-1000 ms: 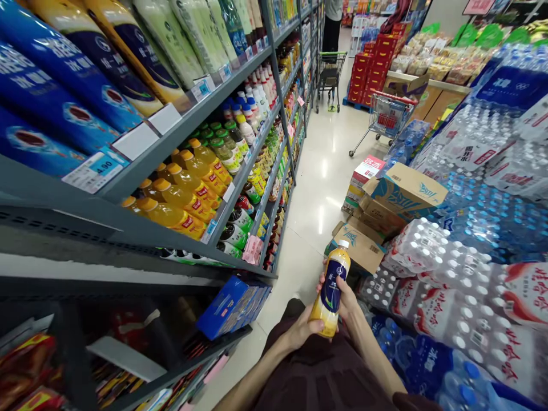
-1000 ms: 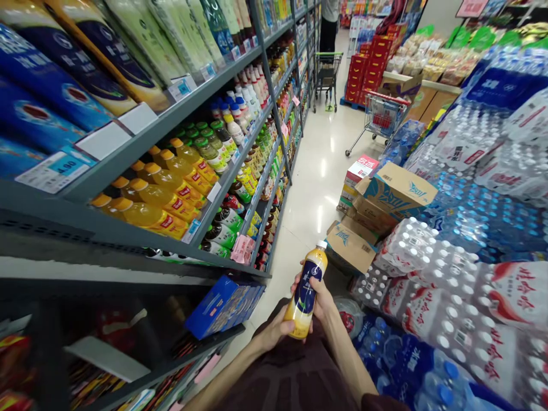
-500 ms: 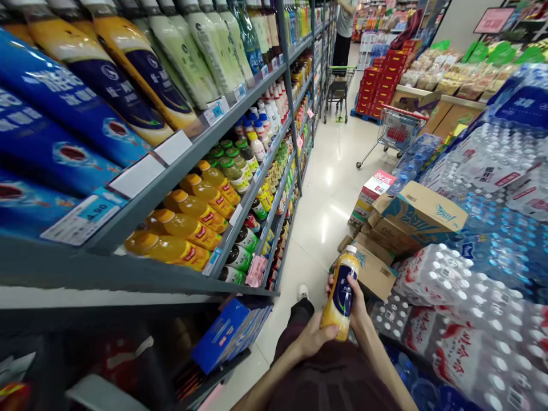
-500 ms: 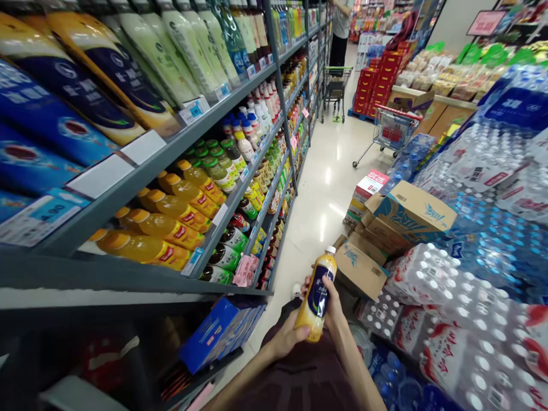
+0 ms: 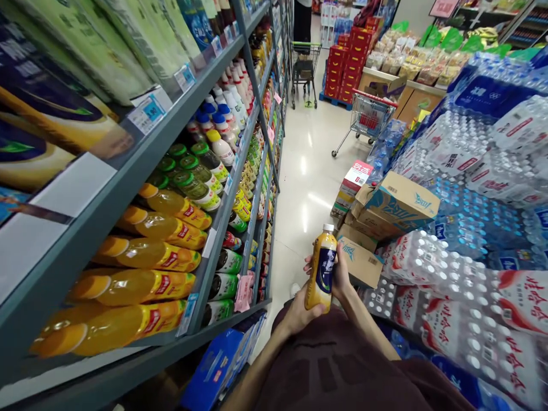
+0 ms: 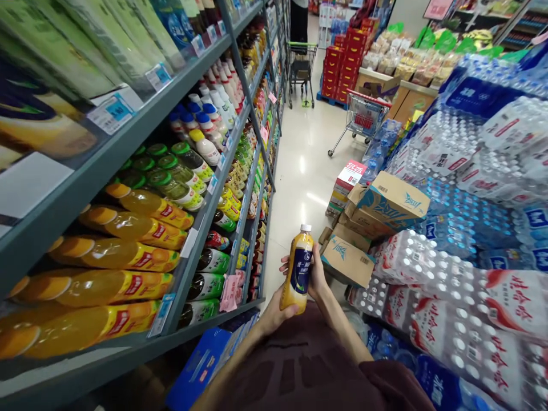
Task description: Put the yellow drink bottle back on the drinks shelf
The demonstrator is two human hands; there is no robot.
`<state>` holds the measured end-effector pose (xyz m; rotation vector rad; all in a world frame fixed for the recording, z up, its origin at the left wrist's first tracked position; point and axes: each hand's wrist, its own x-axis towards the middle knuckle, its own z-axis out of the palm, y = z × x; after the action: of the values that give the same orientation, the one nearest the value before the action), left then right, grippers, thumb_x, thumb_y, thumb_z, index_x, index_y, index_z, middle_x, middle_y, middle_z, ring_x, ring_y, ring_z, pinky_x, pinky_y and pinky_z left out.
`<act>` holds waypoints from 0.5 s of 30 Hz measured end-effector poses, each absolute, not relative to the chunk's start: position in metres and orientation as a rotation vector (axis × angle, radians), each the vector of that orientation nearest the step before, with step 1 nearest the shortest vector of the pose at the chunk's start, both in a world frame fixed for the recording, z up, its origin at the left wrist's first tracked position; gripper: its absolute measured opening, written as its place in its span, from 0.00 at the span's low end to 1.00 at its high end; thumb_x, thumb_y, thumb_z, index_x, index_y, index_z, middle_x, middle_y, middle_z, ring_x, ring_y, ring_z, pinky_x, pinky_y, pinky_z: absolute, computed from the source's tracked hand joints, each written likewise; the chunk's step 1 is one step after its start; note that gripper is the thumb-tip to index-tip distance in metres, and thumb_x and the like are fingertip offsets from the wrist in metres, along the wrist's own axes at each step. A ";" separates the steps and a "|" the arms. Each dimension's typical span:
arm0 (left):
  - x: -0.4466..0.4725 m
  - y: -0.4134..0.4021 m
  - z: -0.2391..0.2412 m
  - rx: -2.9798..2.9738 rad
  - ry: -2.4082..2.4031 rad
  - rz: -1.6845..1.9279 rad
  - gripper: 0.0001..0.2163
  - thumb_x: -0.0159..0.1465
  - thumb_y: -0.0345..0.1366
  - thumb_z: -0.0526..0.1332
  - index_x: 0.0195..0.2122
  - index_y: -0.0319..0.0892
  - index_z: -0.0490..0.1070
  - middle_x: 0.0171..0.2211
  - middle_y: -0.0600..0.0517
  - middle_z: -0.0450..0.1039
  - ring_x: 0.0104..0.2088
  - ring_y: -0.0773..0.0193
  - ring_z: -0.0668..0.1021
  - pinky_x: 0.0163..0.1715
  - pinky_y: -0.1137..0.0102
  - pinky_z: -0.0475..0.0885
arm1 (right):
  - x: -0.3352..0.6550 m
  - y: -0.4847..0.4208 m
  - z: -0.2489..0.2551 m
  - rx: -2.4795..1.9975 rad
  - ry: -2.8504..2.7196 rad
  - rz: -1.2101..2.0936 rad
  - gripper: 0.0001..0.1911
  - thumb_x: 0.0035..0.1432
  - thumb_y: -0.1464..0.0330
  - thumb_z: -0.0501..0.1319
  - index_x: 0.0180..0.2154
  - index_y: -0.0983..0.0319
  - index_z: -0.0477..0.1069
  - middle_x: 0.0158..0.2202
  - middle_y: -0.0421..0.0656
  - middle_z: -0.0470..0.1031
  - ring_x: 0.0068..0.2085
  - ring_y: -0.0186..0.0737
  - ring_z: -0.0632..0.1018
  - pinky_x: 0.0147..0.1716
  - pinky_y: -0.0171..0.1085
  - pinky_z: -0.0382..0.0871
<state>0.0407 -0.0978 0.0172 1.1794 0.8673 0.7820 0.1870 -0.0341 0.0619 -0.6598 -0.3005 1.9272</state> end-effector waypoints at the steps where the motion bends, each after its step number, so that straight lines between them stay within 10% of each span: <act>1: 0.034 -0.094 0.015 1.133 0.815 0.776 0.32 0.58 0.54 0.68 0.56 0.37 0.67 0.46 0.43 0.75 0.44 0.56 0.76 0.45 0.64 0.73 | 0.184 -0.032 0.062 -0.663 -0.293 1.925 0.36 0.58 0.38 0.60 0.44 0.65 0.76 0.38 0.52 0.81 0.34 0.48 0.82 0.36 0.44 0.78; 6: 0.017 -0.089 0.005 0.903 0.499 0.705 0.32 0.61 0.59 0.63 0.54 0.35 0.70 0.37 0.41 0.77 0.35 0.56 0.79 0.33 0.67 0.72 | 0.168 -0.017 0.061 -0.623 -0.147 2.009 0.40 0.61 0.35 0.52 0.50 0.64 0.73 0.34 0.49 0.80 0.33 0.47 0.81 0.35 0.47 0.79; 15: 0.023 -0.057 0.023 1.074 0.715 0.563 0.34 0.63 0.65 0.56 0.49 0.35 0.75 0.37 0.43 0.78 0.36 0.55 0.77 0.43 0.61 0.73 | 0.176 0.020 0.051 -0.670 -0.029 2.004 0.44 0.62 0.33 0.45 0.48 0.64 0.74 0.26 0.46 0.76 0.24 0.42 0.77 0.25 0.40 0.75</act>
<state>0.0229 -0.0572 0.0233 1.0736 0.7155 0.5627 0.1765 0.0201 0.0505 -0.6702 -0.0287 2.0038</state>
